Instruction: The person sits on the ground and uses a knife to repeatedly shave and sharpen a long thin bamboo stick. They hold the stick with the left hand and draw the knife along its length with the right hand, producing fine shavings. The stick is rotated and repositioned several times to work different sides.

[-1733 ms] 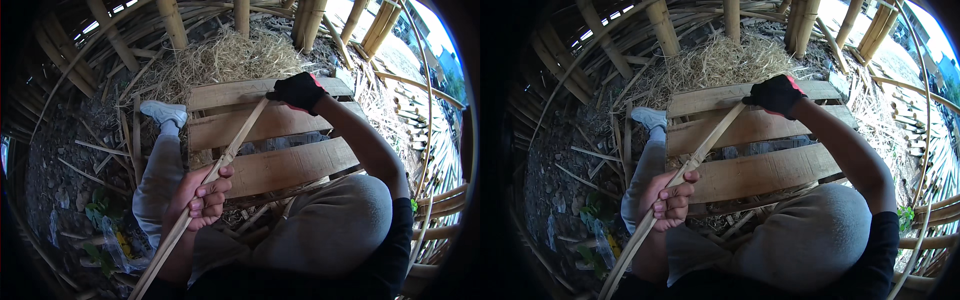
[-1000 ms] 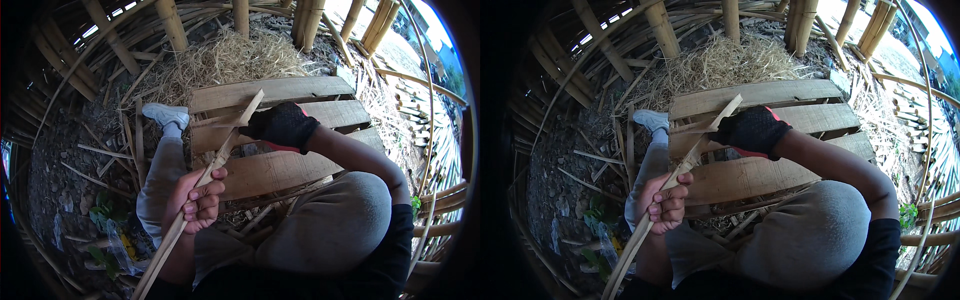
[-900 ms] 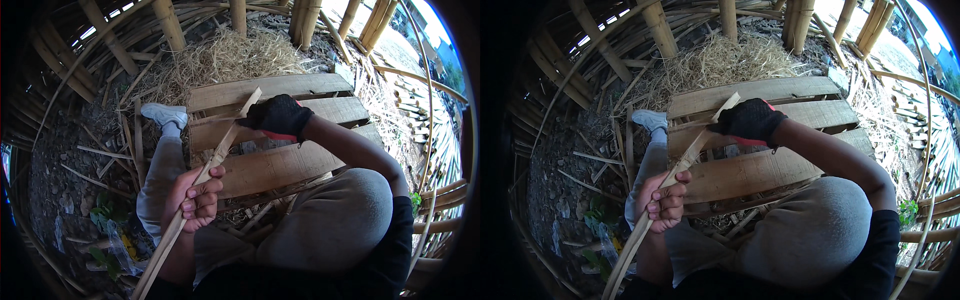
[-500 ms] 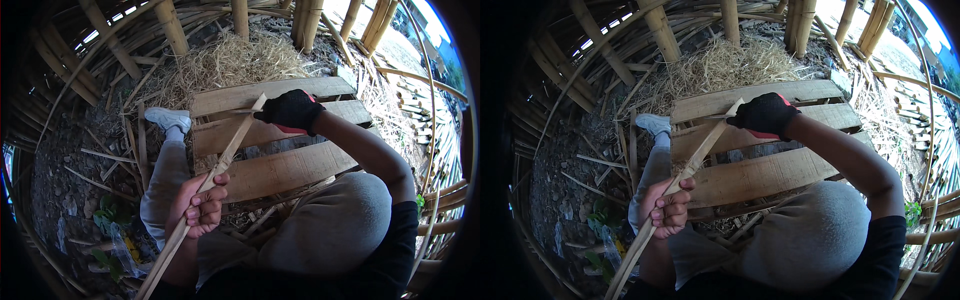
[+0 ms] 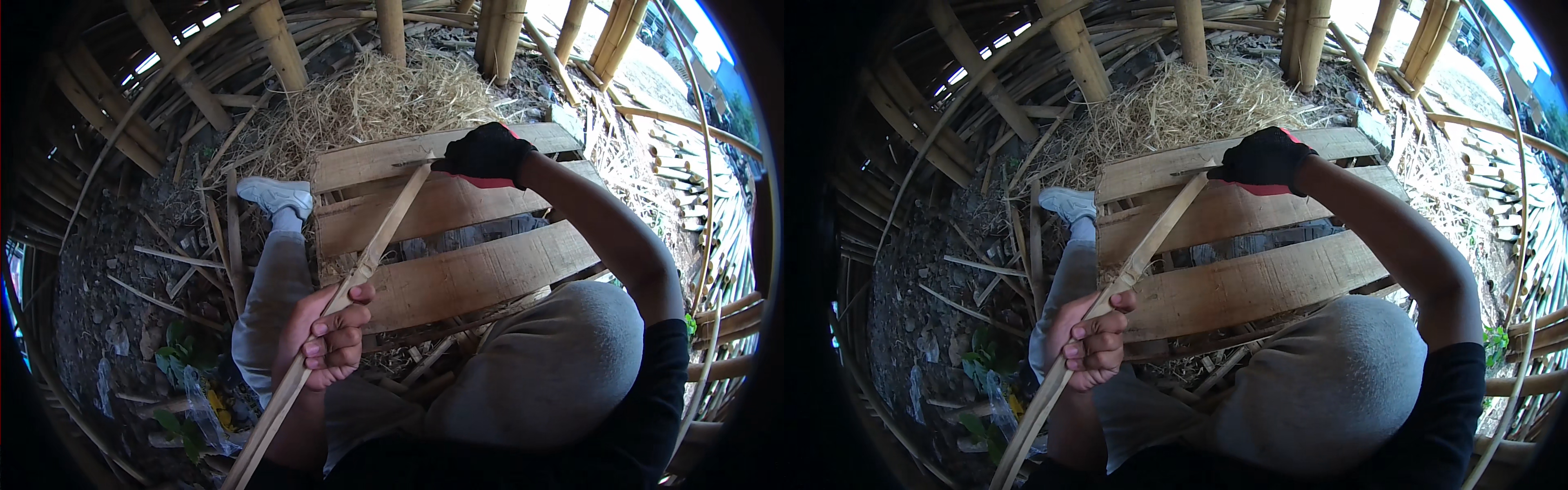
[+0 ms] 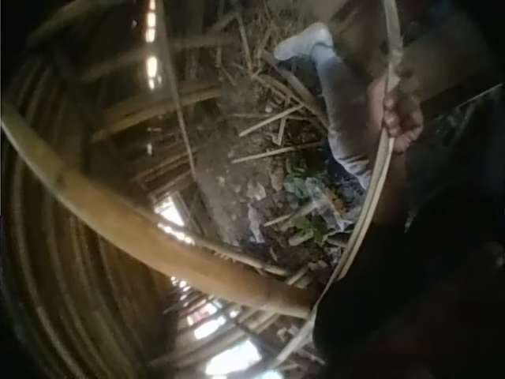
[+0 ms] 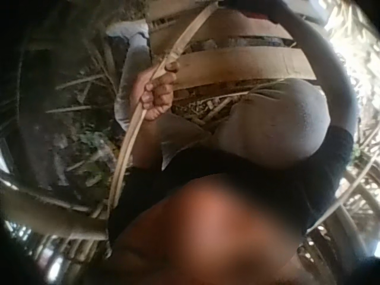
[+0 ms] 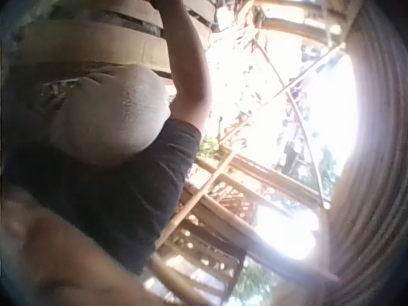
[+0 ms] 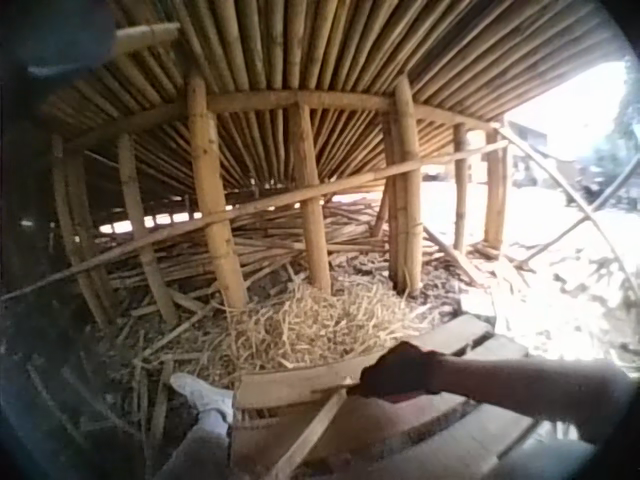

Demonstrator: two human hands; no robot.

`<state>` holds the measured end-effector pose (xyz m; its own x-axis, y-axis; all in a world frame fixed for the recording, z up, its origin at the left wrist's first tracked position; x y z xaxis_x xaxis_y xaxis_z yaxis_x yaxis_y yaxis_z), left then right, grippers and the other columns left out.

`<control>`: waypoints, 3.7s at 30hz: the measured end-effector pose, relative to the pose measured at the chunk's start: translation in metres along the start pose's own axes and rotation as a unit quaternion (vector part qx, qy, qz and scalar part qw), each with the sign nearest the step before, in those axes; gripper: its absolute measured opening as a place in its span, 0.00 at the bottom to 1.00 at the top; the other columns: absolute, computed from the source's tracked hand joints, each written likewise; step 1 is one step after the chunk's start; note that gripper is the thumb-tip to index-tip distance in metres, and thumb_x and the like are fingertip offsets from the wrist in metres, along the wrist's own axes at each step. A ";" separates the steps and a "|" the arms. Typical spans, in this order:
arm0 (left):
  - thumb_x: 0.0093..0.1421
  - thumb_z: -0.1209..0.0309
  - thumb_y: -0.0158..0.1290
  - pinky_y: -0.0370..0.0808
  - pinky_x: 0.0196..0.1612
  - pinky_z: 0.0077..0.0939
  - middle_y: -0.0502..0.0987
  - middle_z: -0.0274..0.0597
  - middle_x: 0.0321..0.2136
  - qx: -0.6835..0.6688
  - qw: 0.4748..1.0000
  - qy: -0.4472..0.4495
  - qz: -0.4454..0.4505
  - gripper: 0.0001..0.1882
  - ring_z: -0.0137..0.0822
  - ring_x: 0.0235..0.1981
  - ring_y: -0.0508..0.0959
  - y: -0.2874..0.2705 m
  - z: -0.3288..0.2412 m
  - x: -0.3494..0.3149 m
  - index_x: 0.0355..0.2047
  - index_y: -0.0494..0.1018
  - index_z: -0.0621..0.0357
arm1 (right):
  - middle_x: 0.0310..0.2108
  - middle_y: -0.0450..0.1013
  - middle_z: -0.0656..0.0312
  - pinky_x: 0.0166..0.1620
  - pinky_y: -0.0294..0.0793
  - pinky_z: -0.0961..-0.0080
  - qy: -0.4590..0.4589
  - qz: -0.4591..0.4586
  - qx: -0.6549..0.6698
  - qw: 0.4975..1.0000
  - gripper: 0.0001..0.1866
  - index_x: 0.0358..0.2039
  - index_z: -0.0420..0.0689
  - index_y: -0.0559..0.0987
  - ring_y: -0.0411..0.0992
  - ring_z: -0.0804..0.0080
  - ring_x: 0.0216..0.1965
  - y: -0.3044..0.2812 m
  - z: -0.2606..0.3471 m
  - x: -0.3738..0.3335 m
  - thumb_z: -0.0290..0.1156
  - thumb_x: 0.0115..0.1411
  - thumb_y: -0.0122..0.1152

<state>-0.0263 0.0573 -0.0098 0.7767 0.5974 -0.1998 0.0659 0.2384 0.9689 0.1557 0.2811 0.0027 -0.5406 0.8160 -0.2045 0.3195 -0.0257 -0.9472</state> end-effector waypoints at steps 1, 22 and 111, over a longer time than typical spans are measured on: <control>0.76 0.67 0.28 0.59 0.05 0.12 0.62 0.30 0.14 -0.007 1.000 0.002 0.001 0.11 0.19 0.05 0.61 0.001 0.000 0.002 0.43 0.58 0.59 | 0.39 0.81 0.58 0.45 0.77 0.59 0.010 -0.003 -0.009 1.000 0.26 0.46 0.56 0.82 0.80 0.58 0.42 -0.003 -0.003 -0.001 0.58 0.72 0.39; 0.76 0.66 0.27 0.56 0.05 0.13 0.63 0.31 0.14 -0.018 1.000 -0.017 0.007 0.10 0.21 0.05 0.60 0.002 0.010 -0.004 0.43 0.57 0.57 | 0.40 0.81 0.57 0.48 0.77 0.61 0.076 -0.150 0.099 0.981 0.20 0.47 0.53 0.81 0.79 0.56 0.42 -0.019 -0.075 -0.010 0.50 0.72 0.43; 0.76 0.60 0.28 0.67 0.05 0.13 0.66 0.33 0.13 -0.029 0.996 -0.011 0.079 0.14 0.22 0.06 0.69 0.045 0.033 -0.018 0.42 0.54 0.59 | 0.35 0.81 0.55 0.38 0.79 0.59 -0.197 -0.281 0.169 0.924 0.16 0.51 0.60 0.82 0.81 0.55 0.36 -0.084 0.107 -0.078 0.38 0.66 0.52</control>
<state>-0.0170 0.0318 0.0418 0.7882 0.6141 -0.0413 -0.0942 0.1867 0.9779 0.0882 0.1577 0.0715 -0.8104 0.4827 0.3320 -0.3228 0.1050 -0.9406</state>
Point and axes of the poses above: each hand's wrist, its own x-axis towards the middle knuckle, its own y-axis out of the palm, z = x × y, the point moved 10 cm from there along x, towards the middle knuckle
